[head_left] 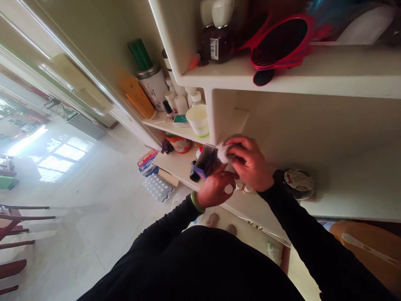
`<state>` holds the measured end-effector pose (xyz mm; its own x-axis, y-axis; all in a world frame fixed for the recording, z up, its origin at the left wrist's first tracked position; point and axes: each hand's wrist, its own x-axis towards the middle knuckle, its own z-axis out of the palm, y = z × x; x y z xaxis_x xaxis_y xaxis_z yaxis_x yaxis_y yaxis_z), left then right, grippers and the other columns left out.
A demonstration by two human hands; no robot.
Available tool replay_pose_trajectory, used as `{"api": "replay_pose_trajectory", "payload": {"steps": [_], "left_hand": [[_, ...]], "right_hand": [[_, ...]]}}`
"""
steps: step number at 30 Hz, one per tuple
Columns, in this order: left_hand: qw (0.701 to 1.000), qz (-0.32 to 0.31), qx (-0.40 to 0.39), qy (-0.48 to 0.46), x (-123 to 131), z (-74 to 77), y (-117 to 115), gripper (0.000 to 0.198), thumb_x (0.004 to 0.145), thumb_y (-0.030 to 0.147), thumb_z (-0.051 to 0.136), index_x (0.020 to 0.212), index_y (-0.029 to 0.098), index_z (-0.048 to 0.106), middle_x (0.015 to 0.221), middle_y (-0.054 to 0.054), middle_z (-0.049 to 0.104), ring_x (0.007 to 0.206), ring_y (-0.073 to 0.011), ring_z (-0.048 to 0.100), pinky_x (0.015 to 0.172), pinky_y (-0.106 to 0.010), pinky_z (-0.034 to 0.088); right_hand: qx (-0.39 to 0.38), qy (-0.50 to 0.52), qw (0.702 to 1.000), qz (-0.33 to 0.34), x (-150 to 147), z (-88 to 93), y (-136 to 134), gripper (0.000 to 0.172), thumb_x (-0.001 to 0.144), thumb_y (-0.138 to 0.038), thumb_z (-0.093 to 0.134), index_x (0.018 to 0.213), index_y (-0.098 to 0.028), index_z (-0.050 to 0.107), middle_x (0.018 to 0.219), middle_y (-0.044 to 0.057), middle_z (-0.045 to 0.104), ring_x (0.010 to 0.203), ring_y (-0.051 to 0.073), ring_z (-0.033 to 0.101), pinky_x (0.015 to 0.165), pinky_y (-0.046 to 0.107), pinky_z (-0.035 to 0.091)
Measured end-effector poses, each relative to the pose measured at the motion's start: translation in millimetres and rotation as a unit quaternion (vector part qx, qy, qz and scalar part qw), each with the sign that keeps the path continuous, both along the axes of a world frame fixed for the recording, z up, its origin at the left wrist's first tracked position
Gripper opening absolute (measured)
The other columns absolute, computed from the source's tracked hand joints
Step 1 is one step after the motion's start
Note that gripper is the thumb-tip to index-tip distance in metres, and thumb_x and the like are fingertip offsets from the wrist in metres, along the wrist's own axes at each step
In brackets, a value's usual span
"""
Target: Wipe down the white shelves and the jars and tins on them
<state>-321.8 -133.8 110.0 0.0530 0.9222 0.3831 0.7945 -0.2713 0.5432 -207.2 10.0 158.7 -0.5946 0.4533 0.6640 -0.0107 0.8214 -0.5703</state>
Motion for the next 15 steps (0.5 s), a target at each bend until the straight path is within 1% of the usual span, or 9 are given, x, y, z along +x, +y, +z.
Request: {"api": "replay_pose_trajectory", "payload": {"steps": [2, 3, 5, 7, 9, 10, 12, 13, 15], "left_hand": [[1.000, -0.009, -0.021, 0.002, -1, 2.1, -1, 0.017, 0.083, 0.006, 0.069, 0.091, 0.020, 0.073, 0.113, -0.008, 0.083, 0.119, -0.0271, 0.077, 0.116, -0.046, 0.058], [0.999, -0.012, -0.030, 0.002, -1, 2.4, -1, 0.018, 0.083, 0.005, 0.069, 0.092, 0.020, 0.072, 0.119, -0.009, 0.083, 0.121, -0.0274, 0.077, 0.116, -0.047, 0.058], [0.999, -0.016, -0.037, 0.002, -1, 1.7, -2, 0.018, 0.083, 0.005, 0.068, 0.093, 0.020, 0.072, 0.126, -0.011, 0.082, 0.123, -0.0278, 0.077, 0.117, -0.047, 0.058], [0.999, -0.020, -0.028, 0.001, -1, 0.3, -1, 0.017, 0.084, 0.005, 0.067, 0.091, 0.020, 0.071, 0.126, -0.011, 0.082, 0.124, -0.0275, 0.077, 0.123, -0.050, 0.054], [0.999, -0.019, -0.026, 0.001, 0, -0.6, -2, 0.016, 0.085, 0.006, 0.067, 0.091, 0.021, 0.070, 0.124, -0.011, 0.083, 0.124, -0.0276, 0.077, 0.129, -0.052, 0.050], [0.999, -0.019, -0.032, -0.001, 0, -0.6, -2, 0.016, 0.085, 0.006, 0.067, 0.091, 0.021, 0.070, 0.124, -0.011, 0.082, 0.123, -0.0274, 0.078, 0.129, -0.052, 0.050], [0.998, -0.021, -0.051, -0.009, 0, 0.2, -3, 0.016, 0.086, 0.007, 0.067, 0.093, 0.021, 0.070, 0.128, -0.011, 0.081, 0.123, -0.0273, 0.078, 0.125, -0.050, 0.053], [0.998, -0.024, -0.060, -0.015, 0, 0.8, -3, 0.016, 0.086, 0.007, 0.066, 0.094, 0.021, 0.070, 0.131, -0.012, 0.081, 0.124, -0.0276, 0.077, 0.122, -0.050, 0.055], [0.997, -0.029, -0.073, -0.026, 0, 1.7, -4, 0.017, 0.086, 0.007, 0.066, 0.095, 0.020, 0.070, 0.134, -0.013, 0.080, 0.125, -0.0279, 0.077, 0.117, -0.047, 0.058]], "right_hand": [[-0.075, 0.076, 0.993, -0.042, -6, 5.7, 10, 0.019, 0.096, -0.023, 0.060, 0.109, -0.029, 0.072, 0.123, 0.009, 0.071, 0.113, 0.030, 0.071, 0.097, 0.052, 0.064], [-0.111, 0.117, 0.984, -0.070, -13, 11.8, 13, 0.020, 0.097, -0.029, 0.063, 0.116, -0.028, 0.068, 0.122, 0.009, 0.071, 0.110, 0.030, 0.072, 0.096, 0.051, 0.065], [-0.153, 0.193, 0.964, -0.098, -34, 29.8, 15, 0.032, 0.096, -0.042, 0.068, 0.124, -0.028, 0.061, 0.121, 0.010, 0.069, 0.109, 0.029, 0.072, 0.097, 0.049, 0.066], [-0.143, 0.224, 0.960, -0.091, -57, 51.0, 11, 0.039, 0.093, -0.050, 0.072, 0.122, -0.028, 0.058, 0.124, 0.011, 0.067, 0.113, 0.029, 0.071, 0.103, 0.049, 0.065], [-0.103, 0.202, 0.970, -0.086, -73, 67.8, 7, 0.035, 0.092, -0.052, 0.075, 0.114, -0.029, 0.059, 0.128, 0.011, 0.066, 0.120, 0.030, 0.068, 0.111, 0.050, 0.062], [-0.082, 0.180, 0.977, -0.084, -77, 72.2, 6, 0.032, 0.092, -0.051, 0.075, 0.111, -0.030, 0.061, 0.129, 0.010, 0.067, 0.123, 0.031, 0.067, 0.113, 0.052, 0.060], [-0.055, 0.155, 0.984, -0.074, -75, 70.6, 8, 0.028, 0.092, -0.048, 0.076, 0.108, -0.030, 0.062, 0.128, 0.009, 0.068, 0.124, 0.032, 0.066, 0.114, 0.054, 0.058], [-0.049, 0.148, 0.986, -0.061, -72, 64.7, 10, 0.026, 0.092, -0.045, 0.076, 0.107, -0.029, 0.063, 0.127, 0.009, 0.068, 0.123, 0.032, 0.066, 0.112, 0.054, 0.059], [-0.045, 0.131, 0.990, -0.032, -62, 46.6, 16, 0.024, 0.091, -0.042, 0.077, 0.106, -0.028, 0.064, 0.121, 0.009, 0.067, 0.118, 0.032, 0.067, 0.108, 0.053, 0.060]]}}
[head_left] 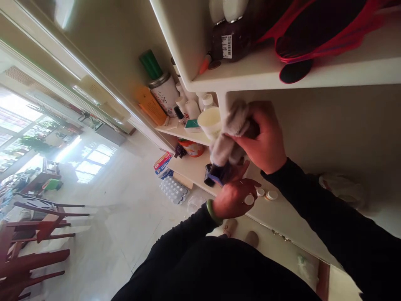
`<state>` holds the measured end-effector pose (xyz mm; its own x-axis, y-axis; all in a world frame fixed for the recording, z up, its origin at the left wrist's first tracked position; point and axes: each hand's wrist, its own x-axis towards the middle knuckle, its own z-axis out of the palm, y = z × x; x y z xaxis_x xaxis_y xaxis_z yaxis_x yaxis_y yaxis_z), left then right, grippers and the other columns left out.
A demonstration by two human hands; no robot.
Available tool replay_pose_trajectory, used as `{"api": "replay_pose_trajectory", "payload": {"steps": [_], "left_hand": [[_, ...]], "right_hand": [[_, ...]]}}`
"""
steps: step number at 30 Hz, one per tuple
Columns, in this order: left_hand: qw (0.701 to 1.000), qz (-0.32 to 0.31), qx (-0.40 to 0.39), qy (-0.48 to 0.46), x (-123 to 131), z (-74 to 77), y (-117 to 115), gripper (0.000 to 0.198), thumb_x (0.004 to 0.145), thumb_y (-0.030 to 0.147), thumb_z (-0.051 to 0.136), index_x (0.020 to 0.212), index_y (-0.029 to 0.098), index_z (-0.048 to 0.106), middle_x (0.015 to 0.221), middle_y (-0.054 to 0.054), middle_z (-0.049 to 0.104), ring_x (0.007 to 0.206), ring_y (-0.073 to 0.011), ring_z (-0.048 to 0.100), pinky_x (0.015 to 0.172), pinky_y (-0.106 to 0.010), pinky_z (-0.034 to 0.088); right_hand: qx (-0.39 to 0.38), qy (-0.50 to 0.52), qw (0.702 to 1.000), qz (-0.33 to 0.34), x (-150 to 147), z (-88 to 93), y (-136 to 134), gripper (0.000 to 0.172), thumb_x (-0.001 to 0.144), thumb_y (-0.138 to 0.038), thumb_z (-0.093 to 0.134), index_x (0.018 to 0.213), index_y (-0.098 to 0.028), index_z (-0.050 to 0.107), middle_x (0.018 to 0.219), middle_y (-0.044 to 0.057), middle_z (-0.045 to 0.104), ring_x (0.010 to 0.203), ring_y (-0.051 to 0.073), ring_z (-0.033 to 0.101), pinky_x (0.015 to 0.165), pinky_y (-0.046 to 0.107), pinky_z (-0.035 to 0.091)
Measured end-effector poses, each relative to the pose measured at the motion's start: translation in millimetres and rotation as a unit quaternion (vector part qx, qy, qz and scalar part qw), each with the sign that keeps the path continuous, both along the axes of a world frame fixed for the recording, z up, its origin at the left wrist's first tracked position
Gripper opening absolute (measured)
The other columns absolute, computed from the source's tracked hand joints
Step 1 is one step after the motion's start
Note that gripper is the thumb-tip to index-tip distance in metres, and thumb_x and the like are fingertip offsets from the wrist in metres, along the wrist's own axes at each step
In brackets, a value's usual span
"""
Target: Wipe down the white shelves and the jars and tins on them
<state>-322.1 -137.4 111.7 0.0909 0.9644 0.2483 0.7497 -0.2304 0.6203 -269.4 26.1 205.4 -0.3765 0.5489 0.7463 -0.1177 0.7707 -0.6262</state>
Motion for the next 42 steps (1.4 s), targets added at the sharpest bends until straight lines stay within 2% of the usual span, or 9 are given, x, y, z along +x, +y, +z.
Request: {"api": "replay_pose_trajectory", "payload": {"steps": [5, 12, 19, 27, 32, 35, 37, 39, 42], "left_hand": [[1.000, 0.003, 0.002, -0.005, -1, -1.5, 0, 0.018, 0.084, 0.005, 0.067, 0.093, 0.020, 0.069, 0.135, -0.014, 0.080, 0.123, -0.0273, 0.078, 0.110, -0.043, 0.062], [0.998, 0.000, -0.017, 0.061, -6, -1.8, 1, 0.013, 0.089, 0.009, 0.070, 0.094, 0.021, 0.071, 0.134, -0.013, 0.080, 0.143, -0.0341, 0.068, 0.133, -0.062, 0.042], [0.999, -0.007, -0.024, 0.036, -7, -4.6, 0, 0.015, 0.089, 0.007, 0.069, 0.095, 0.021, 0.070, 0.140, -0.013, 0.078, 0.129, -0.0282, 0.075, 0.121, -0.049, 0.056], [0.996, 0.005, -0.021, 0.083, -5, -2.4, 2, 0.013, 0.091, 0.008, 0.072, 0.092, 0.021, 0.072, 0.138, -0.011, 0.079, 0.168, -0.0381, 0.040, 0.139, -0.070, 0.029], [0.998, 0.003, -0.011, 0.054, -5, -4.8, 2, 0.016, 0.089, 0.005, 0.071, 0.093, 0.020, 0.070, 0.137, -0.010, 0.080, 0.145, -0.0327, 0.067, 0.138, -0.060, 0.037], [0.999, 0.000, -0.001, 0.051, -6, -9.8, 2, 0.016, 0.087, 0.005, 0.071, 0.094, 0.019, 0.070, 0.136, -0.013, 0.079, 0.130, -0.0288, 0.075, 0.128, -0.052, 0.051], [0.998, 0.011, 0.021, 0.063, -6, -15.6, 2, 0.014, 0.086, 0.007, 0.072, 0.094, 0.019, 0.071, 0.126, -0.013, 0.082, 0.121, -0.0292, 0.078, 0.115, -0.047, 0.061], [0.995, 0.031, 0.054, 0.072, -7, -20.9, 2, 0.012, 0.087, 0.011, 0.072, 0.095, 0.019, 0.072, 0.110, -0.011, 0.083, 0.110, -0.0300, 0.081, 0.101, -0.043, 0.066], [0.995, 0.025, 0.071, 0.059, -7, -21.3, 1, 0.013, 0.088, 0.011, 0.070, 0.097, 0.020, 0.071, 0.105, -0.009, 0.083, 0.104, -0.0277, 0.082, 0.095, -0.040, 0.067]], "right_hand": [[-0.026, -0.058, 0.998, 0.008, 10, -22.8, 5, 0.016, 0.090, -0.037, 0.078, 0.099, -0.031, 0.066, 0.116, 0.010, 0.068, 0.107, 0.032, 0.068, 0.095, 0.051, 0.064], [0.000, 0.015, 0.999, -0.031, -1, 33.0, 2, 0.025, 0.082, -0.032, 0.087, 0.097, -0.029, 0.067, 0.113, 0.003, 0.074, 0.113, 0.029, 0.071, 0.104, 0.049, 0.063], [-0.022, -0.053, 0.998, 0.020, 9, -18.4, 20, 0.023, 0.085, -0.037, 0.079, 0.103, -0.025, 0.070, 0.117, 0.010, 0.073, 0.111, 0.032, 0.073, 0.099, 0.052, 0.066], [-0.003, -0.041, 0.998, -0.037, 3, 29.7, 18, 0.030, 0.087, -0.035, 0.083, 0.112, -0.028, 0.070, 0.129, 0.005, 0.075, 0.124, 0.032, 0.070, 0.112, 0.052, 0.060], [-0.051, -0.126, 0.990, -0.025, 1, -3.8, 44, 0.017, 0.083, -0.027, 0.081, 0.096, -0.028, 0.070, 0.112, 0.009, 0.076, 0.110, 0.032, 0.072, 0.100, 0.050, 0.065], [-0.039, -0.102, 0.994, -0.025, 9, -12.4, 27, 0.020, 0.089, -0.034, 0.077, 0.107, -0.028, 0.074, 0.120, 0.011, 0.076, 0.118, 0.035, 0.071, 0.109, 0.055, 0.063], [-0.019, -0.039, 0.999, 0.022, 15, -13.4, -3, 0.042, 0.099, -0.039, 0.065, 0.139, -0.026, 0.068, 0.148, 0.012, 0.067, 0.144, 0.036, 0.061, 0.128, 0.059, 0.051], [-0.024, -0.014, 0.995, 0.101, 14, -13.9, -30, 0.061, 0.109, -0.041, 0.048, 0.169, -0.027, 0.042, 0.177, 0.009, 0.042, 0.170, 0.034, 0.032, 0.142, 0.061, 0.031], [-0.063, -0.001, 0.990, 0.126, -7, -10.2, -28, 0.064, 0.114, -0.051, 0.034, 0.174, -0.030, 0.032, 0.182, 0.004, 0.033, 0.176, 0.028, 0.011, 0.147, 0.060, 0.013]]}}
